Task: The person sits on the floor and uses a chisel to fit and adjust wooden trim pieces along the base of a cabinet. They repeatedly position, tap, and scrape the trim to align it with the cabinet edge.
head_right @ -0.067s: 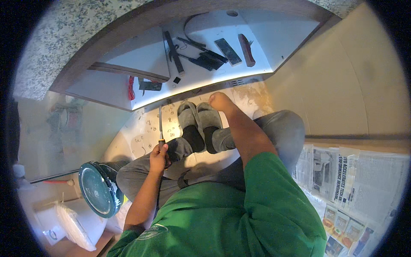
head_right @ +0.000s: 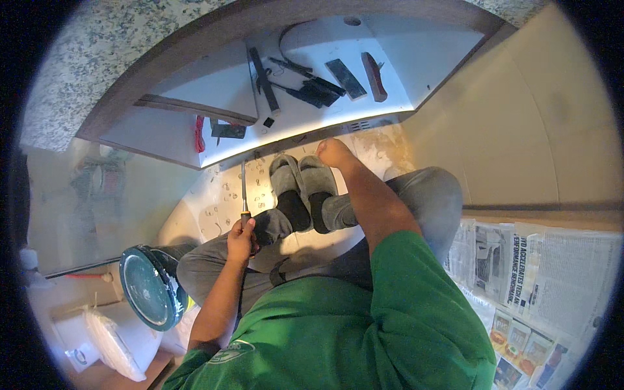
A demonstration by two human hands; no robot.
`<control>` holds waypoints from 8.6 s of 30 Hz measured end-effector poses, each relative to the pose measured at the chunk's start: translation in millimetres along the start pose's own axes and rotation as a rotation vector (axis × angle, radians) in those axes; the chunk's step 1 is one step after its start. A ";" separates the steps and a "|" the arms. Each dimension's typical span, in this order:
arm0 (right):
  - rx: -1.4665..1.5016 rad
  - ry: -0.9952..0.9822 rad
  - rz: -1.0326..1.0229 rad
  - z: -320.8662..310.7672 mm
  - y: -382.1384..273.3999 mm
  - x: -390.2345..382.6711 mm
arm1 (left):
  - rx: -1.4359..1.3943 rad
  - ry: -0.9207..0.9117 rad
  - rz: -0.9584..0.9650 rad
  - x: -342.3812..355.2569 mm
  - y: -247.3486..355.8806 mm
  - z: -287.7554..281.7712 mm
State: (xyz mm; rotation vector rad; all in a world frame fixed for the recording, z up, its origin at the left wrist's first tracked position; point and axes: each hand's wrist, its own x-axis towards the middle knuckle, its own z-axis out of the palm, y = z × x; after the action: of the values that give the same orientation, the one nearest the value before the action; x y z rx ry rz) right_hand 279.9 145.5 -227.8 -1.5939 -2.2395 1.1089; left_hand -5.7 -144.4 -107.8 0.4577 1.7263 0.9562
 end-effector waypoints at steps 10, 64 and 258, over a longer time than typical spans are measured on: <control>-0.478 -0.135 -0.085 -87.0 -11.8 -0.2 | 0.019 -0.025 0.052 13.9 -10.5 -4.2; 0.924 -0.002 0.374 -133.9 -132.8 -112.8 | 1.192 -0.091 0.978 121.3 67.5 164.5; -0.755 -0.325 -0.213 -126.0 -91.9 20.5 | 1.325 -0.200 0.258 89.3 -21.0 81.5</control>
State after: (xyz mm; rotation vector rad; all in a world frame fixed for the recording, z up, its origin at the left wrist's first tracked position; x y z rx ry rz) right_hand 270.6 208.4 -83.9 -1.3841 -3.2146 0.5013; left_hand 39.7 -63.8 -188.6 1.5724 1.9379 -0.2286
